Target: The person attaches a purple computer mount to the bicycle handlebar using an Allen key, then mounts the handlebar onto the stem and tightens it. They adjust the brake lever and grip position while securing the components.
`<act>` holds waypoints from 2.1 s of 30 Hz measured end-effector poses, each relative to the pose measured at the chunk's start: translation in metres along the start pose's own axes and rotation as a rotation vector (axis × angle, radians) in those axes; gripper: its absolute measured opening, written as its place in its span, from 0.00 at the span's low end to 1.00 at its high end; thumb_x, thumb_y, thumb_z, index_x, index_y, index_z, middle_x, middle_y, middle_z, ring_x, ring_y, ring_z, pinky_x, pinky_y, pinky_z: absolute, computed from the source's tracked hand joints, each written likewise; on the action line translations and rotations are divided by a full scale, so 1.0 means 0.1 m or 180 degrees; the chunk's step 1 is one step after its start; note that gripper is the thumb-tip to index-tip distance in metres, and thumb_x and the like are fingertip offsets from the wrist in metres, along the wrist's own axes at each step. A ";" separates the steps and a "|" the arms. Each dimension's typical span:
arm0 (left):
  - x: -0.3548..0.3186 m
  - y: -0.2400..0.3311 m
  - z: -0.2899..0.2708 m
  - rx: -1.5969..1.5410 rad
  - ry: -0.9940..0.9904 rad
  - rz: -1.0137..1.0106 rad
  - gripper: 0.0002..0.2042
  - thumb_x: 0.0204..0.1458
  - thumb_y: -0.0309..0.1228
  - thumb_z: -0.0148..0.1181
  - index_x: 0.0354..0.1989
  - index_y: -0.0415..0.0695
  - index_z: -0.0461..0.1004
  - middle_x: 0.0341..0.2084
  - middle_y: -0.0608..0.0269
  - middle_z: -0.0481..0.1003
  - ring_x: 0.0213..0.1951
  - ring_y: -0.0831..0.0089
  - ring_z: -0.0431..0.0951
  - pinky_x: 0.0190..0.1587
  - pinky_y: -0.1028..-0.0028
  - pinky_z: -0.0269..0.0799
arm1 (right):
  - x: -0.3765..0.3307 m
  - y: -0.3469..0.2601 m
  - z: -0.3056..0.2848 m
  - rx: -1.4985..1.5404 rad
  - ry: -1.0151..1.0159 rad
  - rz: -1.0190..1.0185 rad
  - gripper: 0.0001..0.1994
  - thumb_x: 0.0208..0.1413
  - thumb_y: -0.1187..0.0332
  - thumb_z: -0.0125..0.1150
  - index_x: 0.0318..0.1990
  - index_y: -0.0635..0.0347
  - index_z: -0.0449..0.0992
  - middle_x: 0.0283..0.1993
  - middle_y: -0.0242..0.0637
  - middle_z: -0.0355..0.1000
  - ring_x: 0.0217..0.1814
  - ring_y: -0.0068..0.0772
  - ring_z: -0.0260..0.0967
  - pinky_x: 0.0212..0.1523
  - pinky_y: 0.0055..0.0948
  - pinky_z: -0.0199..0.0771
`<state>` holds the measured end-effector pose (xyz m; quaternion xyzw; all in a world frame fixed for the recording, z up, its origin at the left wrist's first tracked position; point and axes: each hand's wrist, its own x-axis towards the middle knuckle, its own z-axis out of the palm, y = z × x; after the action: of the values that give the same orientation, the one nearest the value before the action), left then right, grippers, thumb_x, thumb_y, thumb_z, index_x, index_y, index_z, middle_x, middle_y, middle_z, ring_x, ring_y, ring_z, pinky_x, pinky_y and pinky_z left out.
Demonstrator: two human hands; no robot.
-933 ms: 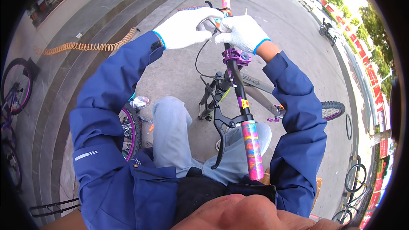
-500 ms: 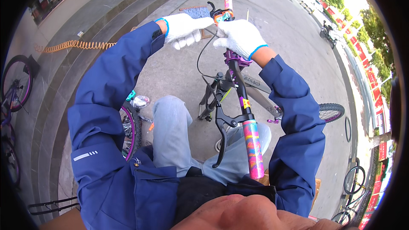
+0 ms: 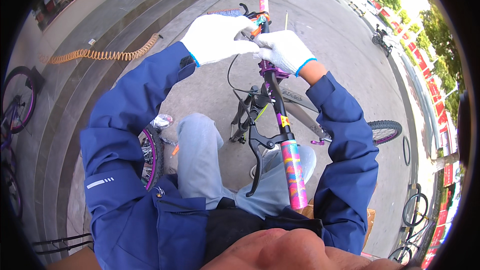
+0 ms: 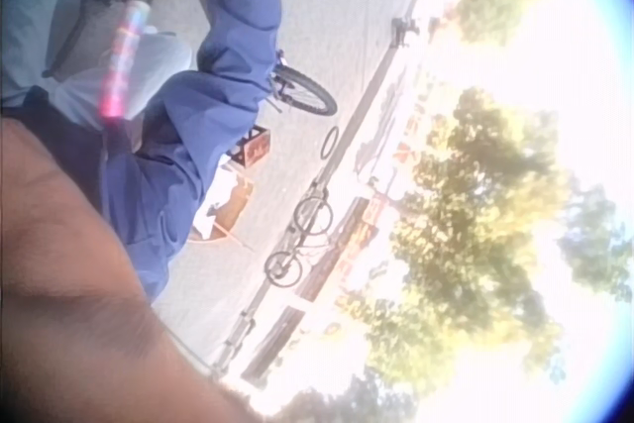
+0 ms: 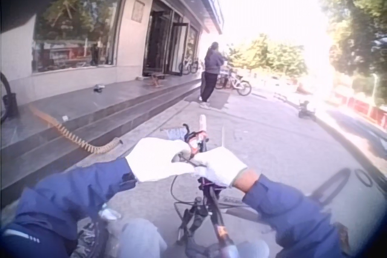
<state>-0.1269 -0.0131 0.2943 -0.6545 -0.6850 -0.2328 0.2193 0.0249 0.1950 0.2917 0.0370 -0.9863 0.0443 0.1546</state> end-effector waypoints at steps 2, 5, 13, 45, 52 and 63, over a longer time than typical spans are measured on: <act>0.00 0.05 -0.05 -0.1081 -0.0457 -0.0924 0.21 0.71 0.54 0.61 0.46 0.47 0.86 0.33 0.60 0.85 0.33 0.67 0.86 0.39 0.67 0.82 | -0.01 -0.01 0.02 -0.0048 0.0059 0.0022 0.14 0.64 0.53 0.70 0.39 0.55 0.83 0.35 0.46 0.81 0.40 0.56 0.81 0.44 0.49 0.80; 0.03 -0.04 -0.08 -0.2807 -0.1621 -0.2131 0.25 0.74 0.54 0.56 0.51 0.40 0.84 0.32 0.61 0.85 0.30 0.76 0.84 0.35 0.74 0.80 | 0.00 -0.01 0.04 -0.0187 0.0089 0.0014 0.14 0.64 0.54 0.69 0.39 0.55 0.84 0.35 0.46 0.82 0.39 0.55 0.81 0.44 0.48 0.80; 0.00 -0.33 0.16 -0.1785 -0.0949 -0.0866 0.19 0.75 0.46 0.56 0.62 0.49 0.82 0.36 0.63 0.85 0.35 0.69 0.84 0.44 0.67 0.83 | -0.06 0.03 0.10 -0.0045 0.0148 0.0012 0.16 0.68 0.50 0.66 0.42 0.53 0.84 0.36 0.44 0.83 0.39 0.54 0.82 0.44 0.49 0.81; -0.46 0.58 1.76 -0.7400 0.0315 -0.1906 0.18 0.75 0.35 0.60 0.64 0.33 0.72 0.58 0.42 0.80 0.58 0.52 0.85 0.64 0.49 0.84 | -2.05 -1.68 -0.82 -0.0351 -0.0303 0.1492 0.32 0.47 0.62 0.83 0.61 0.55 0.78 0.44 0.44 0.74 0.43 0.51 0.81 0.43 0.43 0.82; -0.57 0.97 1.62 -0.6752 0.1344 -0.2404 0.12 0.77 0.32 0.58 0.57 0.36 0.68 0.57 0.48 0.78 0.59 0.57 0.83 0.66 0.48 0.82 | -2.41 -1.04 -0.75 -0.1625 -0.0349 0.2021 0.18 0.51 0.54 0.81 0.41 0.56 0.84 0.37 0.44 0.76 0.41 0.49 0.78 0.42 0.43 0.82; -0.74 1.06 1.52 -0.6009 0.1570 -0.2021 0.15 0.71 0.26 0.61 0.59 0.36 0.65 0.57 0.50 0.73 0.58 0.63 0.81 0.62 0.59 0.86 | -2.39 -0.29 -0.72 -0.1687 -0.0259 0.1602 0.14 0.46 0.67 0.73 0.41 0.60 0.82 0.39 0.46 0.77 0.45 0.53 0.76 0.45 0.47 0.81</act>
<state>-0.0171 0.0241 0.1323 -0.2826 -0.3000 -0.8523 -0.3221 0.2758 0.1879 0.2882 -0.2465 -0.9471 -0.1776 0.1038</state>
